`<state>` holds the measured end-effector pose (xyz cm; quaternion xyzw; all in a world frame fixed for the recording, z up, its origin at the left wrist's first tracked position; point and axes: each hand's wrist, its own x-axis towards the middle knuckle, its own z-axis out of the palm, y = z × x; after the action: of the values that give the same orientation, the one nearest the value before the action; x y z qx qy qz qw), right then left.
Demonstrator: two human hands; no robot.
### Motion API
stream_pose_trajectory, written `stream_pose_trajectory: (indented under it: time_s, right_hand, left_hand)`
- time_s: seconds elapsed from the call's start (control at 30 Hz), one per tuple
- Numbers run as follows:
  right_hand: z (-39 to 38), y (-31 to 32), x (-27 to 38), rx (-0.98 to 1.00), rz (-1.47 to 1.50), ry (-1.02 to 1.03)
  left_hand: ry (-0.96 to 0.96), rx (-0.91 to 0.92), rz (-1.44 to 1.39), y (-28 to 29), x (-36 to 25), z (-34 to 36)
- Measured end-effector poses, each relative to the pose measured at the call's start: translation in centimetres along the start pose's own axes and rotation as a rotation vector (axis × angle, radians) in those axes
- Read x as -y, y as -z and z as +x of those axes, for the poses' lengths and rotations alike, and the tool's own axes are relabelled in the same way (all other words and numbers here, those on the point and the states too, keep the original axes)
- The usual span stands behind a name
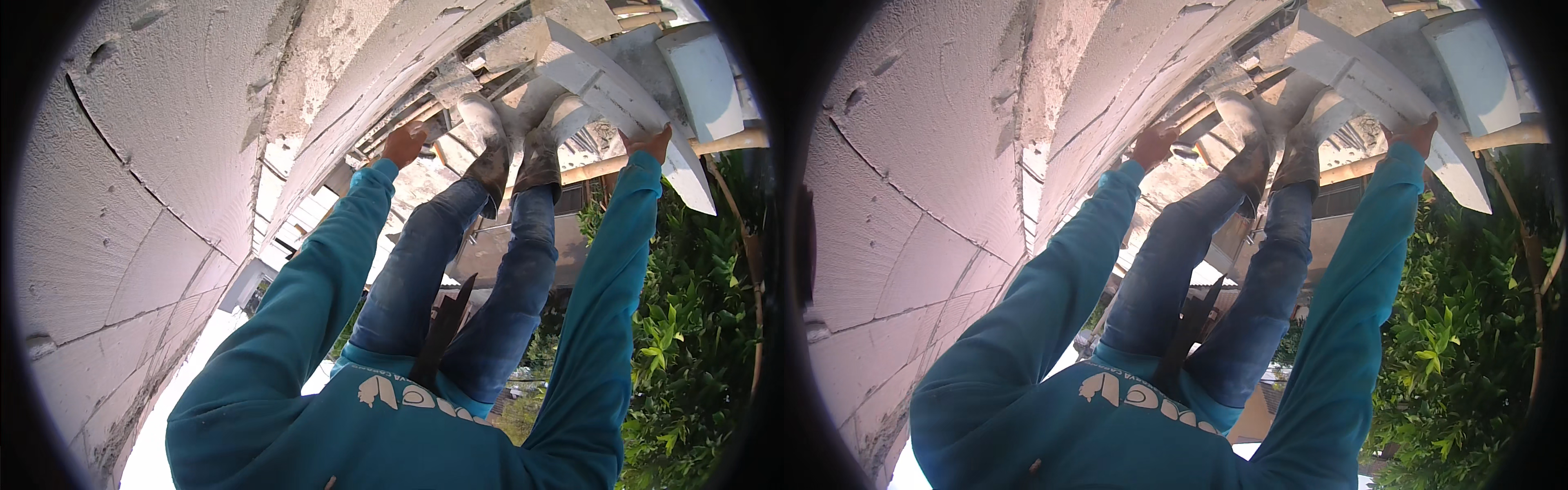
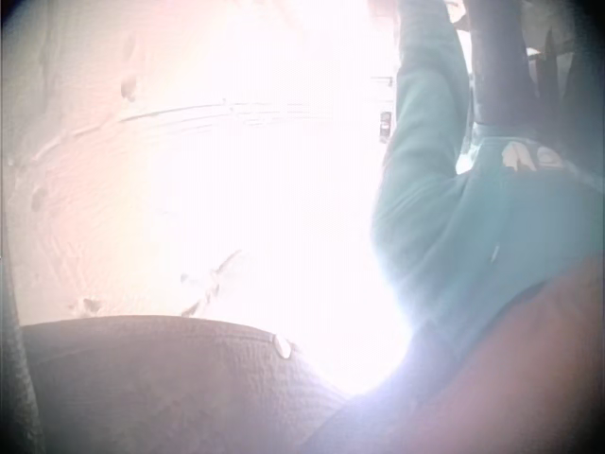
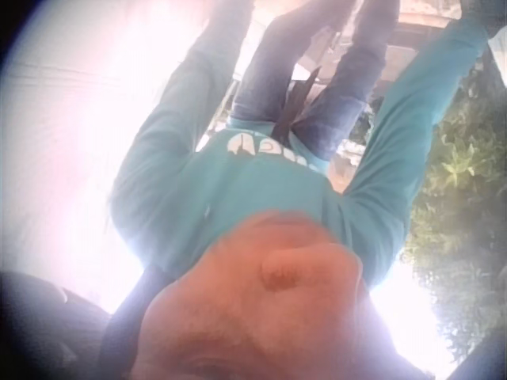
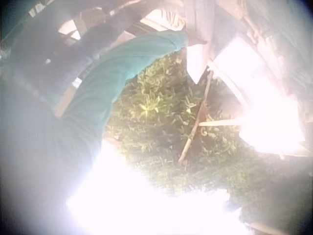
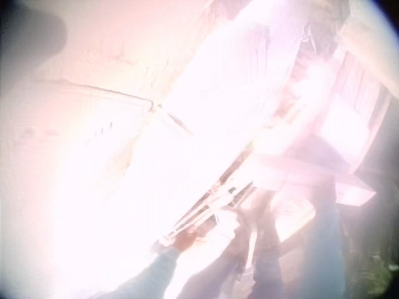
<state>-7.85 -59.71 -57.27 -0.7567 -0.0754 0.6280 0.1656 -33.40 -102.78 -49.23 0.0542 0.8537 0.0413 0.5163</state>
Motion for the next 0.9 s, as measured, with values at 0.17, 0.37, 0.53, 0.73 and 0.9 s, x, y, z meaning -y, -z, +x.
stream_pose_trajectory:
  time_s: [0.17,0.37,0.53,0.73,0.9]
  right_hand:
    - [0.1,2.2,0.9,0.089,0.025,-0.087]
    - [-4.3,2.6,0.9,0.073,0.108,-0.162]
    - [-9.9,1.9,0.4,0.131,-0.015,-0.038]
    - [-19.7,-1.0,-1.2,0.069,-0.157,0.150]
    - [-27.0,-3.1,-3.6,0.303,-0.196,0.177]
  left_hand:
    - [-0.018,0.005,-0.023,-0.4,2.7,-7.2]
    - [0.001,0.022,-0.195,1.8,2.4,-15.9]
    - [-0.037,-0.007,-0.179,6.1,2.0,-21.2]
    - [-0.051,-0.066,-0.212,11.4,2.9,-25.3]
    - [-0.090,-0.156,-0.254,14.1,4.2,-27.1]
